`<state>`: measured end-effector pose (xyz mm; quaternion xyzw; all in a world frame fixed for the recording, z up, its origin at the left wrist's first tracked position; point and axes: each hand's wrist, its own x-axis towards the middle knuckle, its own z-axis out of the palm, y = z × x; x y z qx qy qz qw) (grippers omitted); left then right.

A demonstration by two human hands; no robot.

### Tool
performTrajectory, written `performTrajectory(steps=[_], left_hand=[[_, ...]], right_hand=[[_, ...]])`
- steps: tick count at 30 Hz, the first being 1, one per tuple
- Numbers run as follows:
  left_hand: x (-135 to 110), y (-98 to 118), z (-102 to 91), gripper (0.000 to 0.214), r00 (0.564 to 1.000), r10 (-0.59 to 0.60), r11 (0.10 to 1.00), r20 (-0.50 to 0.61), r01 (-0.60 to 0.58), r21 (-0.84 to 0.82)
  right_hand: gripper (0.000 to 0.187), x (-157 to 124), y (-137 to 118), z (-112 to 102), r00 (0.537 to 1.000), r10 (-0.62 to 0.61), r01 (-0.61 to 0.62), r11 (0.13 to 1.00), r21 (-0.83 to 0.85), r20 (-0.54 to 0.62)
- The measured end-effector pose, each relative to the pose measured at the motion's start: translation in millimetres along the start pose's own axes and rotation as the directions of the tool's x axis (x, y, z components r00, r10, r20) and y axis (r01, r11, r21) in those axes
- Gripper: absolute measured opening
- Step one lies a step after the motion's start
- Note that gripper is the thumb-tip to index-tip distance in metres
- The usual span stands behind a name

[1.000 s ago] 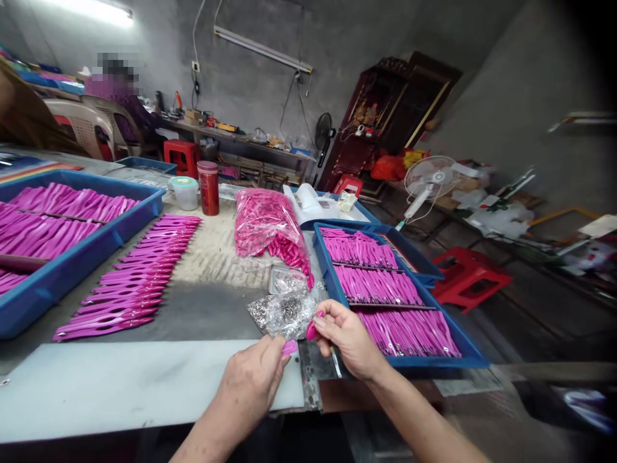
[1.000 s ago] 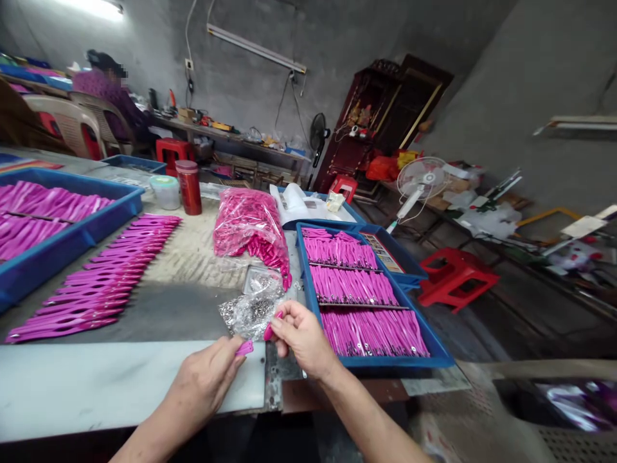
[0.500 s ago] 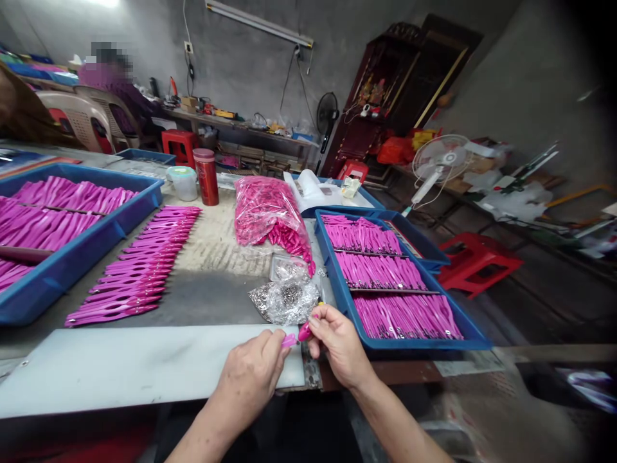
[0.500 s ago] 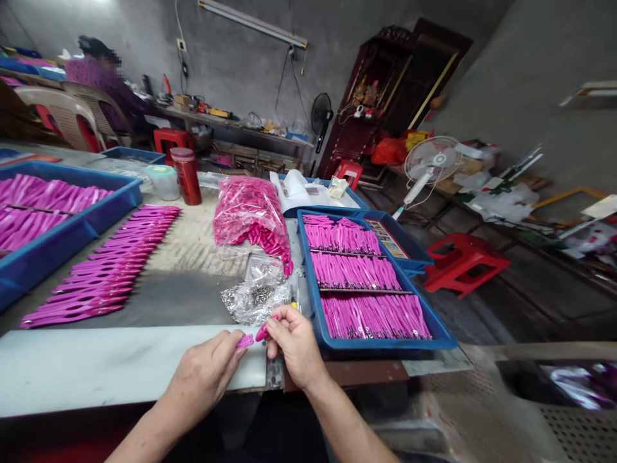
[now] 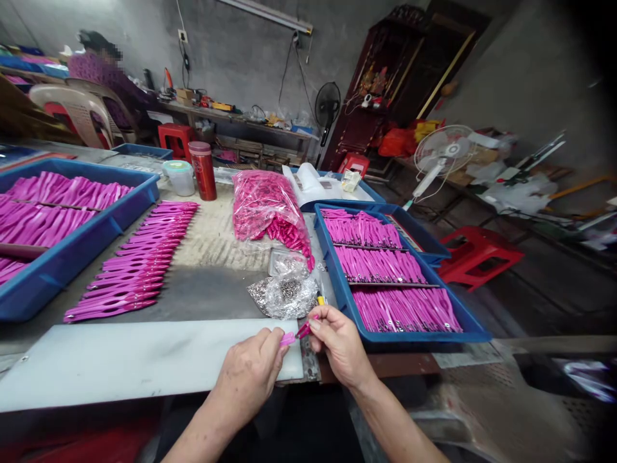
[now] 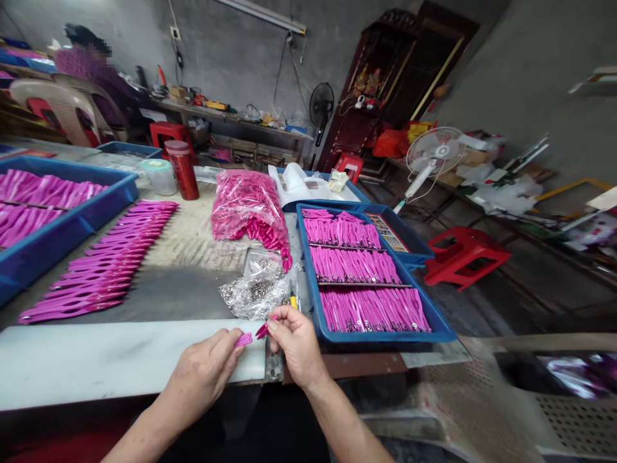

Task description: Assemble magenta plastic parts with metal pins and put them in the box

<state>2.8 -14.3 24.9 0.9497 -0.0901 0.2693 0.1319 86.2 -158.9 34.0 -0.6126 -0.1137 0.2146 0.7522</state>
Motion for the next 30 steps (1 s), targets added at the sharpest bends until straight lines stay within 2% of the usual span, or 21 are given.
performTrajectory(steps=[14,19,25,30], left_hand=[[-8.1,-0.3,0.2,0.018,0.999,-0.002,0.999,0.046,0.004,-0.048],[-9.2,-0.7,0.4,0.019,0.999,-0.008,0.998,0.052,0.011,-0.058],[-8.7,0.3,-1.1,0.020,0.993,-0.016,0.998,0.118,0.023,-0.062],[-9.4,0.0,-0.3,0.020,0.994,-0.004,0.996,0.113,0.014,-0.087]], right_hand=[[0.012,-8.9,15.6,-12.0,0.994,-0.058,0.059,0.998,-0.010,0.095],[0.008,-9.4,17.2,-14.9,0.986,-0.097,0.099,0.995,-0.004,0.136],[0.009,-8.9,18.3,-17.3,0.973,-0.134,0.132,0.991,0.024,0.188],[0.008,-9.9,16.5,-16.6,0.964,-0.173,0.170,0.985,0.036,0.202]])
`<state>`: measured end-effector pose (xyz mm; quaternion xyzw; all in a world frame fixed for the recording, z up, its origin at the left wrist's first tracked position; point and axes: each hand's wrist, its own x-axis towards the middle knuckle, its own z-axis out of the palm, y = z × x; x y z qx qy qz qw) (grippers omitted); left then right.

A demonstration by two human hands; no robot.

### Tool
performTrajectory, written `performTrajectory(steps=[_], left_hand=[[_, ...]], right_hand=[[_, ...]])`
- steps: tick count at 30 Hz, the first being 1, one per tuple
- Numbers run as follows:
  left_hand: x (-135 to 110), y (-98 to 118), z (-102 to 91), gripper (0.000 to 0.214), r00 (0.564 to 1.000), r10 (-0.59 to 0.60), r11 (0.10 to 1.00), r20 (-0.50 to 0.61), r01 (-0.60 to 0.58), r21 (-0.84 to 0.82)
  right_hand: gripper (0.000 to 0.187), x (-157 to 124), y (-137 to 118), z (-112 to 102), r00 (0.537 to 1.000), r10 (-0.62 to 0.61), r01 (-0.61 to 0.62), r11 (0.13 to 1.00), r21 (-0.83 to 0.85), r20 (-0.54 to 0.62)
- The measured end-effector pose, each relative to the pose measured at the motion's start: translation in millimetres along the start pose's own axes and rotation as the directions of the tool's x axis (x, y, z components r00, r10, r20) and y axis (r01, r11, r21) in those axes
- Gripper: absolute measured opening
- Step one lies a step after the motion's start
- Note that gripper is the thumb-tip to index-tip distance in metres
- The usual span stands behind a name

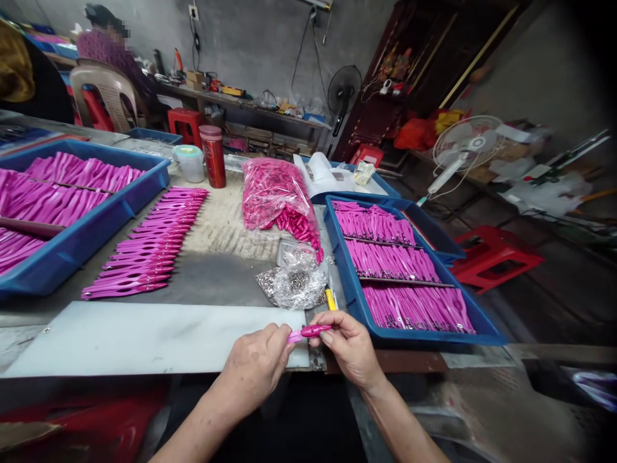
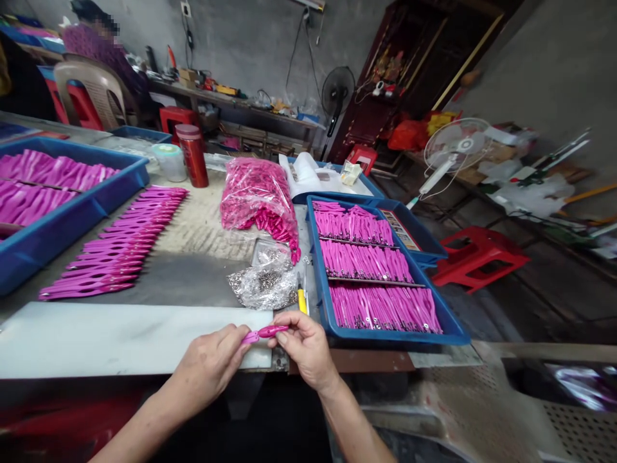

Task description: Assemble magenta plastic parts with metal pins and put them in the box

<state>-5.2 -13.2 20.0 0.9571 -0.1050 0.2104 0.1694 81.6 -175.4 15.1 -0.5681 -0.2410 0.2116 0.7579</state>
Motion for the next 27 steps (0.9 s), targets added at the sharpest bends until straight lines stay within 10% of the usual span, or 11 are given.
performTrajectory(steps=[15,27], left_hand=[[3.0,2.3,-3.6,0.022,0.998,0.002,0.998,0.060,0.001,-0.057],[3.9,6.2,-7.4,0.019,0.999,0.045,0.999,0.026,-0.045,-0.005]], right_hand=[[0.007,-3.3,-4.4,5.0,0.997,0.003,0.006,0.992,-0.125,0.075],[0.018,-7.4,-7.9,3.6,0.991,-0.033,0.102,0.820,-0.563,0.132]])
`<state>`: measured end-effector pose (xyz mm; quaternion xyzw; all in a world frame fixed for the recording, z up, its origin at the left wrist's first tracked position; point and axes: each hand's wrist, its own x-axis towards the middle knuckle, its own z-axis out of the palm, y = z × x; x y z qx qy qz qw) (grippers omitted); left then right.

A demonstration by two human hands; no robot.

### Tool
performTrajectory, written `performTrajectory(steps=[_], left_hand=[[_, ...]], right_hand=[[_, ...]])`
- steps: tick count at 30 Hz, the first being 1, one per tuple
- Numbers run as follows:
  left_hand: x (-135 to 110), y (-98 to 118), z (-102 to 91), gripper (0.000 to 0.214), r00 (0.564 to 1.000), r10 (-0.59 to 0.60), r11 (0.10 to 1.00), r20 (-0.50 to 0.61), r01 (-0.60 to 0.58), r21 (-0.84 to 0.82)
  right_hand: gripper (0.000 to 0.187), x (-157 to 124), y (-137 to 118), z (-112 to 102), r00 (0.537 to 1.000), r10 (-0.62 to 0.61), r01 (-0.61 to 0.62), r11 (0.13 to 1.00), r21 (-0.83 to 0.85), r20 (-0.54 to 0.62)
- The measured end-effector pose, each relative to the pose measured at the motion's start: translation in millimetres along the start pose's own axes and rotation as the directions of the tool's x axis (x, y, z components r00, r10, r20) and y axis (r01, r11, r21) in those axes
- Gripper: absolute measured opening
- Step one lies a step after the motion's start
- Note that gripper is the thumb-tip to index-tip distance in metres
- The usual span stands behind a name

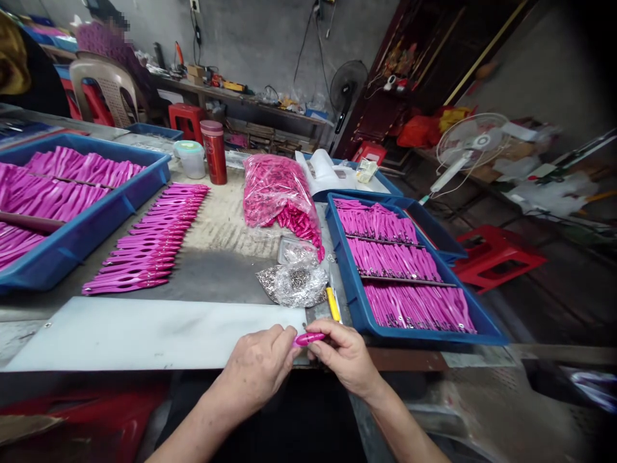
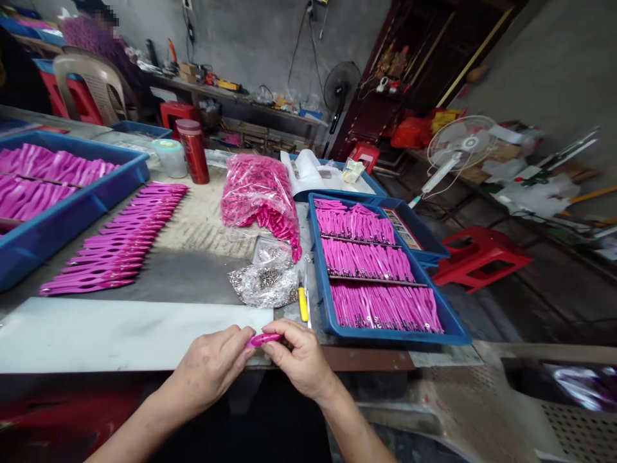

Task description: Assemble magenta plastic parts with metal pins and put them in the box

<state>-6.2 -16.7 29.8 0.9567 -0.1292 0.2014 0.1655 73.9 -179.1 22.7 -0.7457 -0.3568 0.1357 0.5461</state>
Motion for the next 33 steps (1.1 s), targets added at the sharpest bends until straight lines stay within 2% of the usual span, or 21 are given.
performTrajectory(steps=[13,33], left_hand=[[-0.7,0.1,-2.1,0.016,0.999,0.038,0.999,-0.011,-0.038,0.029],[0.4,0.8,-3.8,0.016,0.998,0.063,0.993,0.008,-0.064,0.099]], right_hand=[[0.016,-0.1,-7.9,3.1,0.998,-0.058,0.059,0.994,-0.090,0.012],[0.013,3.3,-9.9,3.0,0.996,-0.082,0.085,0.990,-0.113,0.024]])
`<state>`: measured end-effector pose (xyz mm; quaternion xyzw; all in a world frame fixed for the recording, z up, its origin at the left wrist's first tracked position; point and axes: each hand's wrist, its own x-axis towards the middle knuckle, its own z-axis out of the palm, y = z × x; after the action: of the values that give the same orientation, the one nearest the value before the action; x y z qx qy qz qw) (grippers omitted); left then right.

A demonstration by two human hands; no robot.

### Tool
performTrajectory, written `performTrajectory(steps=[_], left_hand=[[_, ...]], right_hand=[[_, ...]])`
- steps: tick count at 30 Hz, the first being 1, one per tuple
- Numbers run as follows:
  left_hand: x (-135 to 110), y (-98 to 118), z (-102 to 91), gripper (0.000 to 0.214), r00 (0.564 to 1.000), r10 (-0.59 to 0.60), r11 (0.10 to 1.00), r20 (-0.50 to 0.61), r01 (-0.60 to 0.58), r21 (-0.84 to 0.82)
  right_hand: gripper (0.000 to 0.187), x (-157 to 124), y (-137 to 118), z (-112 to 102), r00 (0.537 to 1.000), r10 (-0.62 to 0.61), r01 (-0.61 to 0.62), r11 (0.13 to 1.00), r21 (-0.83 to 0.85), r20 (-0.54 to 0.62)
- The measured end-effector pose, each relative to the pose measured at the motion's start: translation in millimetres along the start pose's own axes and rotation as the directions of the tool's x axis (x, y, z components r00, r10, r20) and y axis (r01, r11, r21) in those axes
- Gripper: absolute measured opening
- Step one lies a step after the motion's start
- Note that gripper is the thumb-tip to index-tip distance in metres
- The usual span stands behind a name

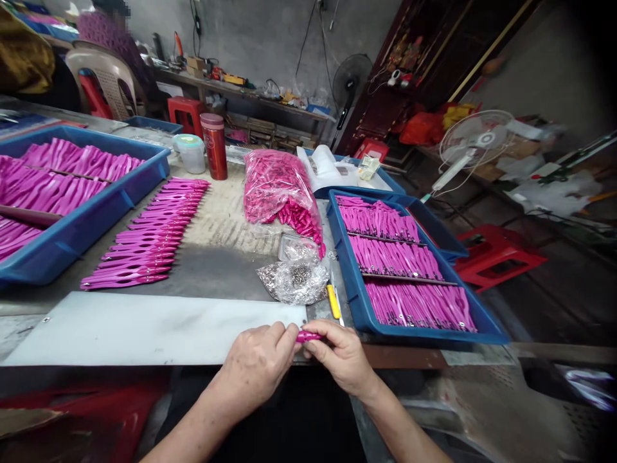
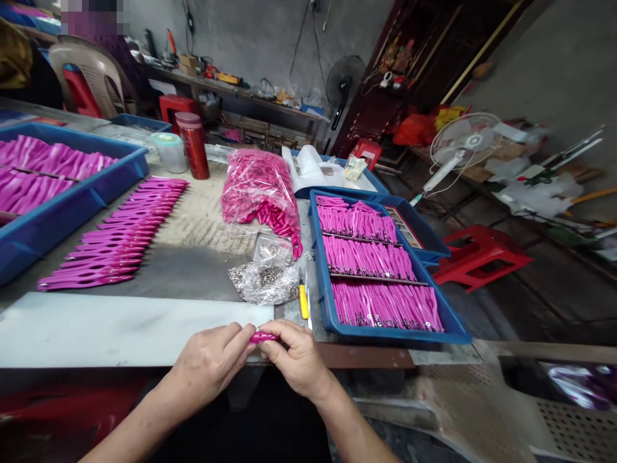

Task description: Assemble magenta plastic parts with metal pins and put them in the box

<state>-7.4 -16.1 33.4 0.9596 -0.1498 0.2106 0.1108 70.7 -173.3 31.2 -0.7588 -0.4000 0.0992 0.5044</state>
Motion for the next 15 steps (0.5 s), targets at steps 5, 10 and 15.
performTrajectory(steps=[5,10,15], left_hand=[[2.4,-1.7,0.7,0.013,1.000,0.004,0.999,-0.021,-0.003,0.032],[2.0,-4.4,1.5,0.011,1.000,-0.007,0.998,0.002,0.007,0.064],[0.2,-8.5,4.6,0.010,1.000,-0.025,0.993,-0.009,0.026,0.112]], right_hand=[[0.015,-0.4,4.9,2.0,0.998,0.063,-0.064,0.997,0.039,0.004],[0.017,1.7,8.2,3.4,0.997,0.067,-0.067,0.998,0.009,-0.025],[0.021,6.3,10.4,-0.6,0.999,0.033,-0.034,0.997,-0.070,-0.014]])
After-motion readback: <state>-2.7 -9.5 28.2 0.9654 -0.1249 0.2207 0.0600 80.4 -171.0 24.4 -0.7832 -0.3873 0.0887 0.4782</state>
